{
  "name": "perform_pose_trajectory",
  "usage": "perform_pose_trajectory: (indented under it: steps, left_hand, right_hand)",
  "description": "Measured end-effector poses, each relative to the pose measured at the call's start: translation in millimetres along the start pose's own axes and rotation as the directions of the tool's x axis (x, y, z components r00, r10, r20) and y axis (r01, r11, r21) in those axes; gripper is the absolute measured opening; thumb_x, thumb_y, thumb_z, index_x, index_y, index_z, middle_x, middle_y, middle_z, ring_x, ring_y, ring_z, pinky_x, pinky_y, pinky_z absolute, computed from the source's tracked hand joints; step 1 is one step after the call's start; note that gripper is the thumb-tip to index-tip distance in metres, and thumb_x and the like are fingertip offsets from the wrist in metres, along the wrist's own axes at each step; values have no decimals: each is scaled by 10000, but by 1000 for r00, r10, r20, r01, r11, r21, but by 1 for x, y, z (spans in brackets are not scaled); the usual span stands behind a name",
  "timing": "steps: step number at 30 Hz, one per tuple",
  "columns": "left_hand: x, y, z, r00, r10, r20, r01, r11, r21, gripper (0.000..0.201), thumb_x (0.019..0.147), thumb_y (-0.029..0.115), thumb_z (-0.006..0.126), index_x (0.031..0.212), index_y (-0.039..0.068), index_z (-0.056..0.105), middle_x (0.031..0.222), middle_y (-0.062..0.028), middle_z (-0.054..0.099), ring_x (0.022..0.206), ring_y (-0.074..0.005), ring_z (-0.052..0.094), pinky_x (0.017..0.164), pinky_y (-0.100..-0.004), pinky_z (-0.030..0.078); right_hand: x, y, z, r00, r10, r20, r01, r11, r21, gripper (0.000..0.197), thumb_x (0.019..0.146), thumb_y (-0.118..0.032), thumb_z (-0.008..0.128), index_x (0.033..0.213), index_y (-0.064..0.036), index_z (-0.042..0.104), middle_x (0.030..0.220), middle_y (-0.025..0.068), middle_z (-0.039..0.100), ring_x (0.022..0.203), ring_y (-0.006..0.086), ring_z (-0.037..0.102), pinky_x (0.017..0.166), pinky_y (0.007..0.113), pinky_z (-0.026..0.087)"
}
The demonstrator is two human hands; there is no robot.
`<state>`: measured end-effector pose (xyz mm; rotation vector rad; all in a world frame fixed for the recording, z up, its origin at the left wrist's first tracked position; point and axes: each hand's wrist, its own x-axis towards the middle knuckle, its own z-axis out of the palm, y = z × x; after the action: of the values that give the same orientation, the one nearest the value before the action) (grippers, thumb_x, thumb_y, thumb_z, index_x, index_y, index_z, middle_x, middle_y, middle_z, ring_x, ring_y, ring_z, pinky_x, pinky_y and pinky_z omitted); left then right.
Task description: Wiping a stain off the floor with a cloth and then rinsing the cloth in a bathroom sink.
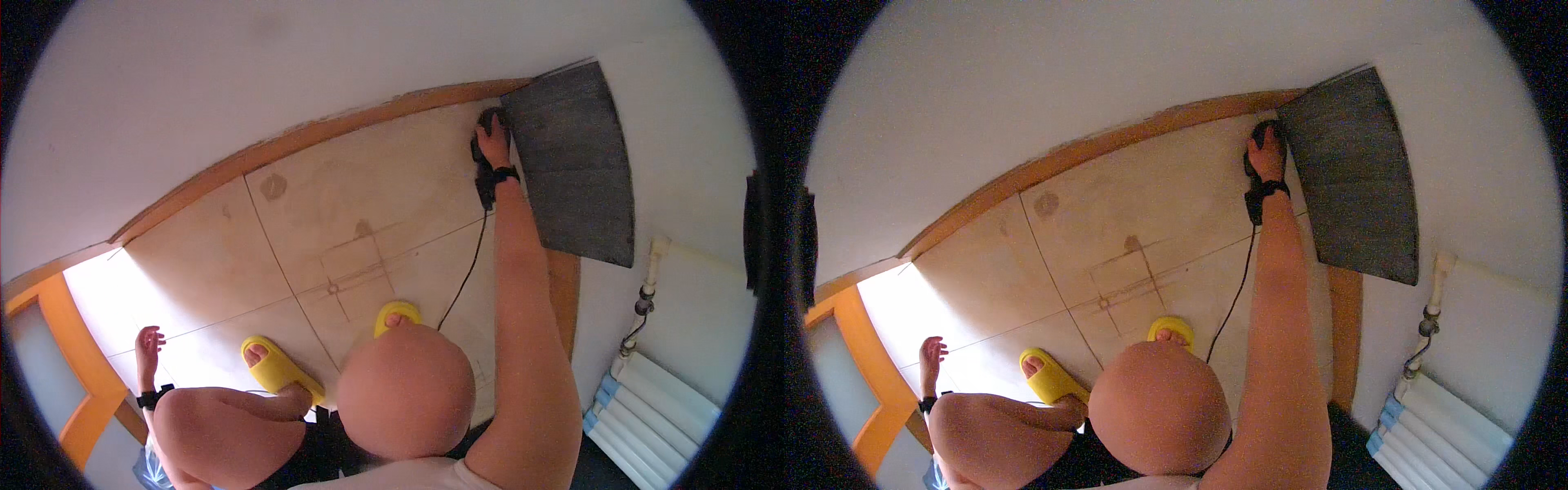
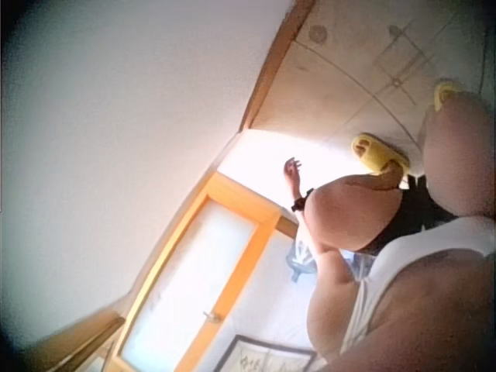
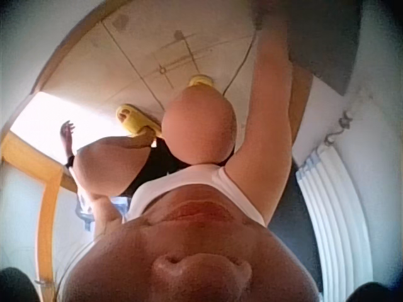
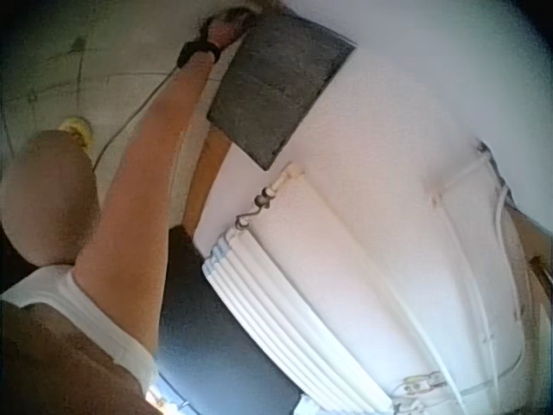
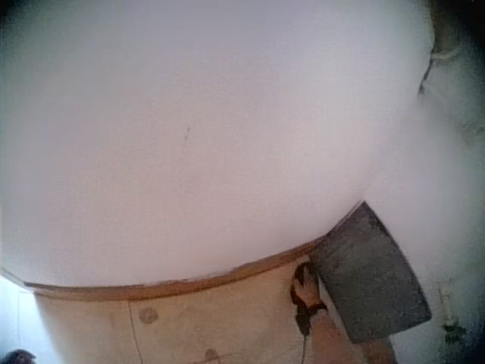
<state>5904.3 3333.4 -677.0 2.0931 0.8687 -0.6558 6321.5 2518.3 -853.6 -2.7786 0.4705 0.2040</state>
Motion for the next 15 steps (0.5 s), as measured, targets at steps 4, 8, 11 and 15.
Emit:
perform_pose_trajectory:
  steps: [4,8,11,15]
  left_hand:
    - [9,-1,4,1000,6,-29,-7,999,-31,302,960,329,499,1122,79,552,898,-55,633,781,-144,615,650,-275,464]
    - [23,-13,1,999,-53,2,53,995,-82,288,944,308,529,1125,86,562,902,-52,633,786,-148,610,656,-282,466]
    - [25,-16,0,998,-36,-52,31,995,-90,278,948,298,522,1133,95,560,912,-48,630,783,-151,609,654,-281,466]
    - [40,-4,12,998,-7,55,11,997,-72,475,871,509,568,1132,112,562,924,-62,632,793,-176,619,661,-318,473]
  right_hand:
    - [-36,-31,37,992,-122,-33,118,987,-110,657,909,-398,443,1455,-92,241,1496,178,231,1338,430,260,1073,557,238]
    - [-78,-66,60,853,-517,-73,510,855,-95,651,822,-174,490,1422,-31,283,1467,187,289,1301,435,311,1057,541,271]
    - [-149,-127,67,770,-638,-20,639,769,26,660,763,-78,504,1396,-26,324,1441,203,321,1293,416,336,1057,519,286]
    - [-225,-195,74,593,-766,248,748,638,183,651,766,-58,536,1386,-39,338,1419,169,365,1260,375,387,1062,507,287]
